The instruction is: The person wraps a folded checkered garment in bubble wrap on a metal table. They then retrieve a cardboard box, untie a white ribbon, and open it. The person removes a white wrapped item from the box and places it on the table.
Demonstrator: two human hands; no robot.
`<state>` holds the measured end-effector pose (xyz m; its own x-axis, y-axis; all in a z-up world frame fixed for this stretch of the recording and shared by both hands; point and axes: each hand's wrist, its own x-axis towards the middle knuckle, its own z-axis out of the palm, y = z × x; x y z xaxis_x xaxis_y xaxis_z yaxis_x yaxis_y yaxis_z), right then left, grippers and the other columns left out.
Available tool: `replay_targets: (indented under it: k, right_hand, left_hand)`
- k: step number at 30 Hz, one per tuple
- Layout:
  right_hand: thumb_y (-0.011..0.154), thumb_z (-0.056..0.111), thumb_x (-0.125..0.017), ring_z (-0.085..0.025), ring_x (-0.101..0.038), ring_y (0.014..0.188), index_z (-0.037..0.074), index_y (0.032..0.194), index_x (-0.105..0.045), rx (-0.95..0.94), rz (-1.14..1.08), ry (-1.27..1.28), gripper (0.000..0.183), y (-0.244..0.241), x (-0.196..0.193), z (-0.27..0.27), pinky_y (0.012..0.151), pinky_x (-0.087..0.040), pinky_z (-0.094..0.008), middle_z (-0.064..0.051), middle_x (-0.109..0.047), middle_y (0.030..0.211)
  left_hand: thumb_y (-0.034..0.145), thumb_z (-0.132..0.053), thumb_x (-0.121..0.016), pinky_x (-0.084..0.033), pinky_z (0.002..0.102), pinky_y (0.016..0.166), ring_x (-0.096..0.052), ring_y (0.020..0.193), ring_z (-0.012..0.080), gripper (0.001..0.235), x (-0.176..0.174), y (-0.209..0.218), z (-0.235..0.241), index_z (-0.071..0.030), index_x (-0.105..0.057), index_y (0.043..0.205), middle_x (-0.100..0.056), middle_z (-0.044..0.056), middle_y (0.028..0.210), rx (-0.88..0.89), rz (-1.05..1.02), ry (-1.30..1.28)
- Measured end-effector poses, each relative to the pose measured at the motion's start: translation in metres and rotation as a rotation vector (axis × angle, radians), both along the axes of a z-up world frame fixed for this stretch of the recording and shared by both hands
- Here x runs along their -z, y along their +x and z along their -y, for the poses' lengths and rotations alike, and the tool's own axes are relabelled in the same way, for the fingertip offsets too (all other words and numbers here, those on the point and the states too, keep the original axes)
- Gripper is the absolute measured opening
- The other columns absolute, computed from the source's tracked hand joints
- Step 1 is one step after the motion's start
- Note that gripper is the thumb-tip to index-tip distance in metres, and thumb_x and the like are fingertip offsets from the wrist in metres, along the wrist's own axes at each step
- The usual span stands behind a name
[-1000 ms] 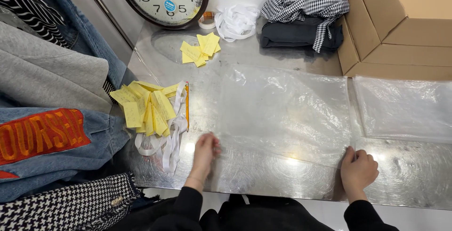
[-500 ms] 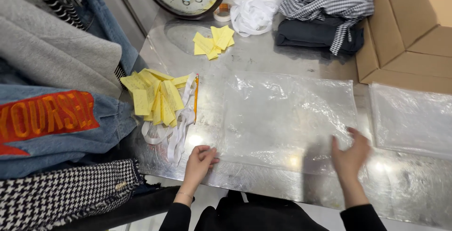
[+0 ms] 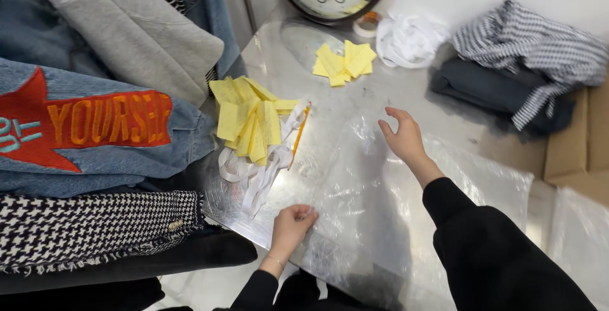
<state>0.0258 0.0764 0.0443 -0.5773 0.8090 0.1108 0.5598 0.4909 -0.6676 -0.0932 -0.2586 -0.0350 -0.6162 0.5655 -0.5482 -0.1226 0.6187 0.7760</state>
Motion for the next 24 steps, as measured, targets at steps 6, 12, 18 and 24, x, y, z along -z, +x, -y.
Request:
replay_targets:
  k: [6, 12, 18, 24]
  right_hand:
    - [0.089, 0.048, -0.074, -0.018, -0.070, 0.109, 0.014, 0.139, -0.067, -0.052, 0.114, -0.266, 0.061, -0.067, 0.039, -0.067, 0.102, -0.048, -0.034, -0.002, -0.075, 0.114]
    - [0.085, 0.041, -0.083, -0.014, -0.046, 0.062, 0.006, 0.110, -0.081, -0.152, 0.337, -0.624, 0.043, -0.100, 0.006, -0.071, 0.057, -0.038, -0.028, -0.003, -0.063, 0.077]
    - [0.087, 0.029, -0.081, -0.017, -0.038, 0.073, 0.009, 0.115, -0.083, -0.280, 0.443, -0.763, 0.034, -0.092, -0.021, -0.076, 0.071, -0.030, -0.030, -0.001, -0.056, 0.085]
    - [0.094, 0.002, -0.076, -0.024, -0.069, 0.078, -0.003, 0.105, -0.072, -0.158, 0.068, -0.868, 0.013, -0.077, 0.008, -0.092, 0.070, -0.051, -0.027, -0.019, -0.074, 0.090]
  left_hand:
    - [0.077, -0.035, -0.090, -0.057, 0.021, 0.088, -0.074, 0.092, 0.0079, 0.042, -0.021, 0.002, -0.005, -0.021, -0.083, 0.116, -0.079, -0.004, 0.096, -0.066, 0.109, -0.131]
    - [0.079, -0.044, -0.087, -0.057, 0.018, 0.086, -0.077, 0.089, 0.0056, 0.046, -0.035, 0.009, -0.011, -0.015, -0.081, 0.115, -0.082, -0.003, 0.098, -0.169, 0.265, -0.128]
    - [0.088, -0.025, -0.082, -0.058, 0.024, 0.089, -0.074, 0.090, 0.0094, 0.010, -0.007, 0.021, -0.011, -0.016, -0.079, 0.092, -0.081, -0.004, 0.091, -0.218, 0.246, 0.076]
    - [0.086, 0.002, -0.084, -0.067, 0.031, 0.080, -0.084, 0.088, 0.0280, 0.033, -0.009, 0.018, -0.003, 0.001, -0.068, 0.115, -0.084, 0.021, 0.098, -0.420, 0.583, 0.269]
